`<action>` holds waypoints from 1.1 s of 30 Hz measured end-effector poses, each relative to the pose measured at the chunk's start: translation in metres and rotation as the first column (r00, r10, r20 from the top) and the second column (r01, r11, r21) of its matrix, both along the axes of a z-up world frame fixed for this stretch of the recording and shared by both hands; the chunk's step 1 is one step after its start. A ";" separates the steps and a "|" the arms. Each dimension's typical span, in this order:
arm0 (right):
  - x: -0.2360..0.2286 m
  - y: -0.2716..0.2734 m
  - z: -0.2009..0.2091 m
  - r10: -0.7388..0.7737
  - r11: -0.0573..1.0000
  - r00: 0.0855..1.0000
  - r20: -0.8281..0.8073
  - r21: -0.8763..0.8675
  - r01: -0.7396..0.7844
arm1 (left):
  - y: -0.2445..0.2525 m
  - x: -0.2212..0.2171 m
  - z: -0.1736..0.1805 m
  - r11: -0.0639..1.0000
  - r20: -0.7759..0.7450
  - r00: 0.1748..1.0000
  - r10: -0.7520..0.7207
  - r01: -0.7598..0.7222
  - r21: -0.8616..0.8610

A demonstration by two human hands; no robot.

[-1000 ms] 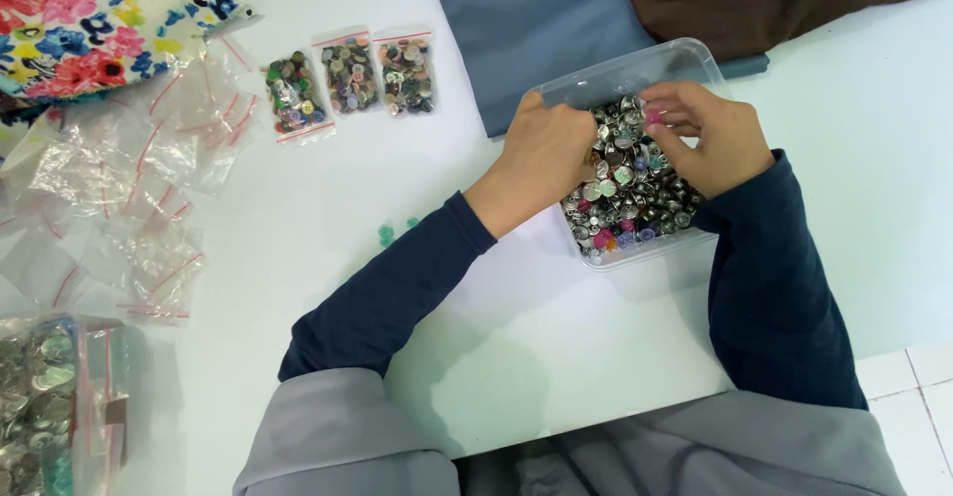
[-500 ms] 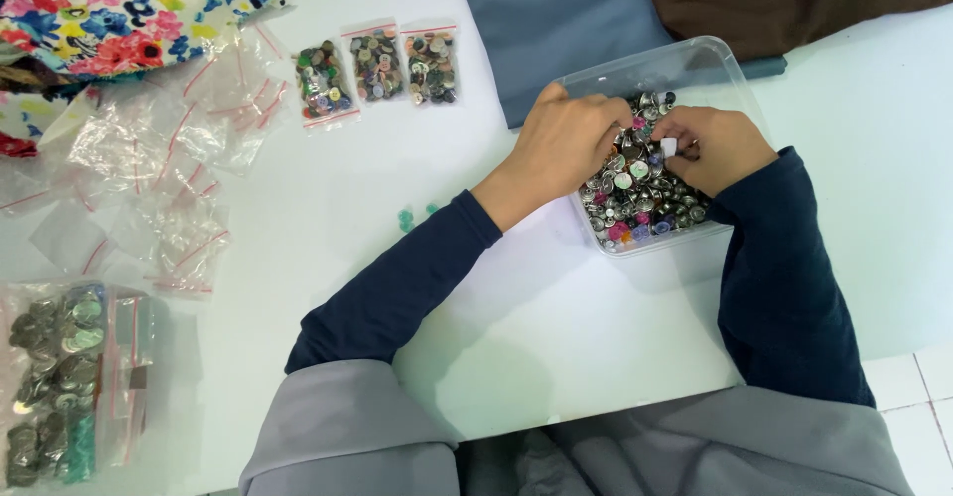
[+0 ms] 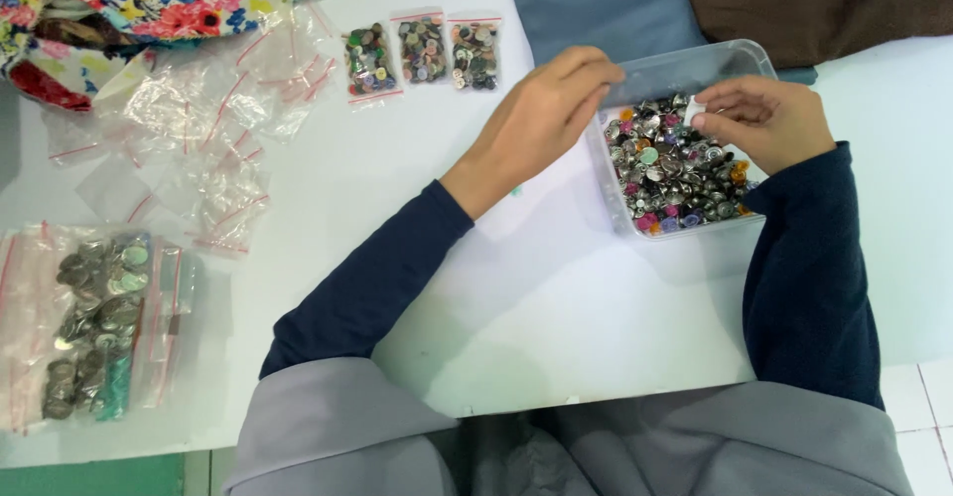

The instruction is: Sorting various buttons from a container and placing them into small plastic bags

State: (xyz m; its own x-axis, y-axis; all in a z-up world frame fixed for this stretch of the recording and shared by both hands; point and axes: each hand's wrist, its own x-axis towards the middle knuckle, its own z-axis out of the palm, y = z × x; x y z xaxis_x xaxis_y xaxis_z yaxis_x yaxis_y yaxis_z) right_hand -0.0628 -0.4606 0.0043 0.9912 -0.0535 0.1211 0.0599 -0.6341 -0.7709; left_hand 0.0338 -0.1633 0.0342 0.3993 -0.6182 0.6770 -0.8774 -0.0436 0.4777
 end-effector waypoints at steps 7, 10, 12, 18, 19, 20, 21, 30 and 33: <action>-0.002 0.014 0.014 -0.027 0.997 0.991 -0.127 -0.070 0.018 | 0.102 -0.005 0.017 0.982 -0.168 0.969 0.184 -0.186 -0.002; 0.000 0.023 0.017 -0.055 0.965 0.980 -0.191 -0.261 0.003 | 0.136 -0.004 0.008 0.971 -0.181 0.955 0.233 -0.239 -0.011; 0.000 0.035 0.020 -0.167 0.941 0.956 -0.243 -0.328 0.082 | 0.153 -0.006 0.004 0.973 -0.230 0.946 0.230 -0.227 0.040; -0.009 0.077 0.052 0.048 0.952 0.998 -0.038 -0.302 -0.057 | 0.175 -0.021 0.012 0.964 -0.415 0.875 0.248 -0.179 0.197; -0.009 0.097 0.059 0.052 0.951 0.998 -0.036 -0.304 -0.061 | 0.177 -0.021 0.007 0.963 -0.414 0.875 0.251 -0.184 0.195; -0.010 0.117 0.066 0.165 0.952 0.986 0.000 -0.261 -0.160 | 0.179 -0.021 0.002 0.961 -0.441 0.862 0.249 -0.161 0.226; -0.011 0.136 0.073 0.274 0.940 0.961 0.042 -0.221 -0.259 | 0.180 -0.022 -0.004 0.957 -0.467 0.849 0.247 -0.137 0.256; 0.036 0.271 -0.012 0.478 0.877 0.858 0.186 -0.052 -0.478 | 0.214 -0.029 -0.036 0.904 -0.458 0.817 0.349 -0.164 0.396; 0.054 0.290 -0.039 0.521 0.843 0.839 0.160 -0.255 -0.475 | 0.223 -0.031 -0.046 0.875 -0.441 0.807 0.392 -0.180 0.449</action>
